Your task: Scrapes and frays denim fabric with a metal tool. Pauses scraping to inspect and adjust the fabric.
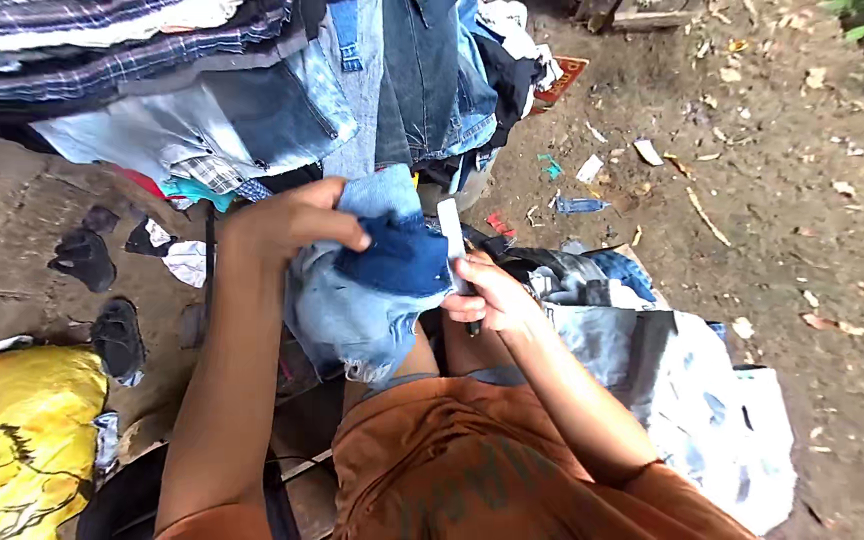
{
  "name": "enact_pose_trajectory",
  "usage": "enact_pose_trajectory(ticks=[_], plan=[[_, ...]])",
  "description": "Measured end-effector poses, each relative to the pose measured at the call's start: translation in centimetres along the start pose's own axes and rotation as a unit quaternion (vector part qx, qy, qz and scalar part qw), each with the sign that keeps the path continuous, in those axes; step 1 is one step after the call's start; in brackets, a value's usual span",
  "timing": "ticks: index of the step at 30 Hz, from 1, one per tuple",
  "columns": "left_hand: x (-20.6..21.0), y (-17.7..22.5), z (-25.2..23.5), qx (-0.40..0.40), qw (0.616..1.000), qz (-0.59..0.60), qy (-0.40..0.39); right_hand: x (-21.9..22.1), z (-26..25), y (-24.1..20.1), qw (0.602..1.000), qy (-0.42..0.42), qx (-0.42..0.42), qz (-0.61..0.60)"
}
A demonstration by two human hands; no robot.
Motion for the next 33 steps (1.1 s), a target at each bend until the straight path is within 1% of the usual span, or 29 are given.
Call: enact_pose_trajectory(ticks=[1,2,3,4,5,6,7,8,9,10,11,12,13,14,15,16,17,18,20,21,22,23,24,25,27,29,31,33], plan=[[-0.5,-0.9,-0.6,-0.009,0.999,-0.033,-0.001,0.0,0.2,0.2,1.0,-0.009,0.004,-0.013],[-0.9,-1.8,-1.1,-0.031,0.994,-0.103,0.014,-0.1,0.4,0.4,0.999,-0.015,0.004,-0.028],[-1.1,-3.0,-1.5,-0.056,0.977,-0.204,0.033,-0.1,0.7,0.5,0.999,0.001,0.005,-0.047],[-1.2,-4.4,-1.6,-0.08,0.949,-0.298,0.06,0.0,1.0,0.6,0.997,0.035,0.002,-0.072],[-0.9,-5.8,-1.4,-0.1,0.924,-0.358,0.093,-0.1,1.2,0.8,0.992,0.081,-0.01,-0.1],[-0.2,-7.3,-0.8,-0.103,0.904,-0.39,0.141,-0.4,1.4,1.1,0.983,0.128,-0.03,-0.127],[1.3,-8.2,0.3,-0.085,0.892,-0.395,0.201,-0.8,1.4,1.4,0.973,0.169,-0.053,-0.148],[3.6,-8.7,1.8,-0.055,0.886,-0.381,0.259,-1.2,1.5,1.6,0.962,0.209,-0.075,-0.162],[6.8,-9.3,3.6,-0.024,0.892,-0.34,0.299,-1.5,1.4,1.7,0.949,0.25,-0.091,-0.17],[10.3,-10.1,5.5,-0.008,0.92,-0.244,0.307,-1.7,1.3,1.7,0.935,0.287,-0.104,-0.179],[14.0,-10.9,7.0,-0.02,0.959,-0.1,0.264,-1.8,1.2,1.6,0.924,0.316,-0.112,-0.184],[17.5,-11.9,8.0,-0.05,0.981,0.041,0.185,-1.7,1.1,1.4,0.917,0.332,-0.115,-0.187],[20.4,-13.1,8.4,-0.092,0.976,0.158,0.117,-1.6,1.0,1.2,0.914,0.337,-0.119,-0.193],[22.5,-14.6,8.3,-0.134,0.958,0.24,0.087,-1.4,0.9,1.0,0.913,0.336,-0.122,-0.196],[23.7,-15.9,7.9,-0.175,0.934,0.287,0.119,-1.1,0.8,0.7,0.914,0.331,-0.123,-0.199],[24.1,-16.9,7.1,-0.212,0.904,0.317,0.194,-0.8,0.7,0.5,0.916,0.324,-0.122,-0.203],[23.8,-17.9,6.3,-0.218,0.871,0.339,0.279,-0.5,0.7,0.4,0.919,0.312,-0.12,-0.208],[22.8,-18.8,5.4,-0.198,0.842,0.36,0.349,-0.3,0.8,0.3,0.922,0.299,-0.117,-0.217],[20.1,-20.4,3.9,-0.152,0.782,0.387,0.463,-0.2,1.0,0.3,0.925,0.278,-0.11,-0.235],[18.7,-20.9,3.2,-0.142,0.741,0.394,0.526,-0.3,1.0,0.3,0.925,0.273,-0.108,-0.241],[17.2,-20.9,2.9,-0.135,0.703,0.39,0.579,-0.6,1.0,0.4,0.924,0.274,-0.108,-0.242],[16.0,-20.6,2.9,-0.123,0.676,0.378,0.62,-1.1,1.0,0.4,0.923,0.276,-0.108,-0.244],[14.8,-20.0,3.6,-0.108,0.667,0.358,0.645,-1.9,1.0,0.5,0.923,0.278,-0.107,-0.245],[13.8,-19.1,4.7,-0.096,0.673,0.325,0.657,-2.7,1.0,0.7,0.921,0.286,-0.102,-0.243],[11.8,-16.8,8.0,-0.072,0.701,0.253,0.663,-3.8,0.3,1.5,0.918,0.31,-0.068,-0.238],[10.3,-14.3,11.0,-0.085,0.717,0.183,0.667,-3.9,-1.2,3.1,0.918,0.329,-0.011,-0.222],[9.9,-13.6,13.7,-0.111,0.71,0.14,0.681,-4.2,-3.2,5.9,0.916,0.336,0.045,-0.215],[10.4,-14.7,15.7,-0.139,0.68,0.119,0.71,-4.8,-4.8,8.5,0.91,0.35,0.081,-0.208]])
Point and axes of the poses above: each hand's wrist, its own z-axis away from the middle knuckle, its own x-axis out of the palm, y = z × x, the point moved 1 cm from there along -z, towards the middle knuckle, and after that the axes turned 12 degrees about x, right-handed, at the moved point
